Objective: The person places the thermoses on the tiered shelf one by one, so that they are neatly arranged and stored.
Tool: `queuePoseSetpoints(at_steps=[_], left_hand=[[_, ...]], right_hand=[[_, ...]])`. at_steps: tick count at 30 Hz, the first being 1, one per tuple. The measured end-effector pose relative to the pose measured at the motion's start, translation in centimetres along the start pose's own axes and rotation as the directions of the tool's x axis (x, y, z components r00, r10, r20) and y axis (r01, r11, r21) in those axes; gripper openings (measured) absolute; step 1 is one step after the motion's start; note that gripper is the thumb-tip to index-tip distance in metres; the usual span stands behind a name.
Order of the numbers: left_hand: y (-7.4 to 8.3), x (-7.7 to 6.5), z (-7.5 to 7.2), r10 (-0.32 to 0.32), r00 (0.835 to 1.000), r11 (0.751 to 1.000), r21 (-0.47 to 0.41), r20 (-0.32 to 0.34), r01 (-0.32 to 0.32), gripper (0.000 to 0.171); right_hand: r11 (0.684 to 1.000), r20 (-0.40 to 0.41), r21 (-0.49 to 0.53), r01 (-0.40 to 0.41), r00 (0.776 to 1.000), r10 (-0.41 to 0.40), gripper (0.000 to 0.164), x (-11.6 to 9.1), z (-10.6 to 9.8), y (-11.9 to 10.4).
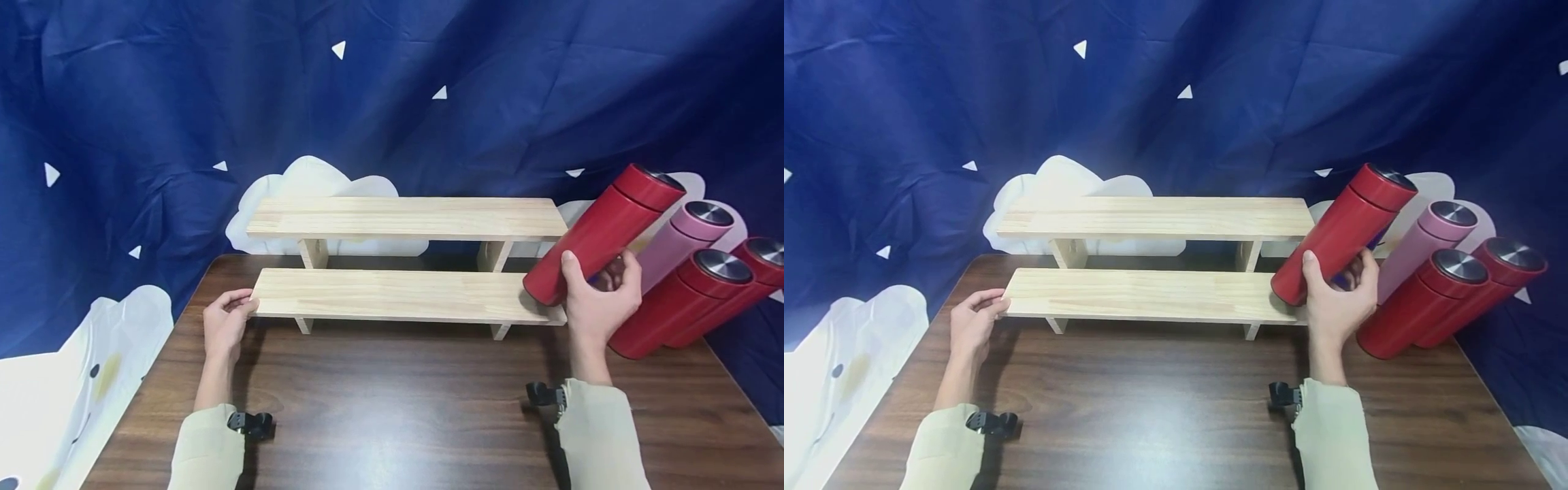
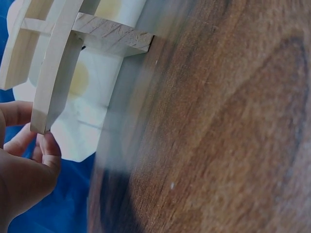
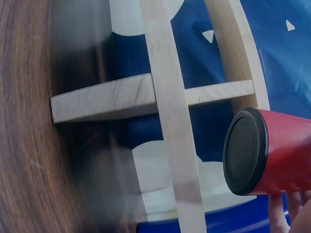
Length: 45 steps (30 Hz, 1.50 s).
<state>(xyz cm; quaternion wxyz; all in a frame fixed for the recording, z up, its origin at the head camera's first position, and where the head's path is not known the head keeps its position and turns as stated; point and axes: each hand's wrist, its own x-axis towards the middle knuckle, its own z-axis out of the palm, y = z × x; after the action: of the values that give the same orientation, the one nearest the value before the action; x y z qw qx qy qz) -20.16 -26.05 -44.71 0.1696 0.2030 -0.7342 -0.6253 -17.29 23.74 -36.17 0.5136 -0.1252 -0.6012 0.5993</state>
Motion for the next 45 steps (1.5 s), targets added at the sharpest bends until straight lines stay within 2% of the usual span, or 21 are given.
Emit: queuePoseSetpoints(at_steps=[7, 13, 16, 21, 30, 41, 45], left_hand=[[0.1, 0.1, 0.0, -0.003, 1.0, 1.0, -0.006, 0.014, 0.003, 0.029], [0.1, 0.0, 0.2, -0.003, 1.0, 1.0, -0.016, 0.019, 0.003, 0.028], [0.1, 0.0, 0.3, -0.001, 1.0, 1.0, -0.018, 0.021, 0.002, 0.028], [0.2, 0.3, 0.2, -0.008, 1.0, 1.0, -0.029, 0.016, 0.008, 0.029], [0.3, 0.3, 0.1, -0.007, 1.0, 0.999, -0.038, 0.016, 0.007, 0.03], [0.1, 0.1, 0.0, -0.015, 1.0, 1.0, -0.025, 0.003, 0.015, 0.028], [-0.1, 0.2, -0.1, -0.026, 1.0, 0.999, -0.022, -0.005, 0.026, 0.028]], right_hand=[[0.999, 0.013, 0.016, -0.048, 0.999, 0.048, 0.056, -0.1, 1.2, -0.2], [0.994, 0.01, 0.083, -0.069, 0.998, 0.069, 0.059, 0.5, 2.0, 2.3], [0.992, 0.012, 0.107, -0.073, 0.997, 0.072, 0.059, 0.4, 2.6, 2.7], [0.983, 0.029, 0.157, -0.095, 0.995, 0.091, 0.055, -0.3, 4.1, 1.9], [0.967, 0.103, 0.222, -0.127, 0.989, 0.106, 0.051, -2.3, 6.5, -1.6], [0.965, 0.159, 0.221, -0.14, 0.982, 0.106, 0.054, -3.6, 8.3, -2.5], [0.961, 0.179, 0.234, -0.144, 0.978, 0.103, 0.058, -3.5, 9.1, -1.7]])
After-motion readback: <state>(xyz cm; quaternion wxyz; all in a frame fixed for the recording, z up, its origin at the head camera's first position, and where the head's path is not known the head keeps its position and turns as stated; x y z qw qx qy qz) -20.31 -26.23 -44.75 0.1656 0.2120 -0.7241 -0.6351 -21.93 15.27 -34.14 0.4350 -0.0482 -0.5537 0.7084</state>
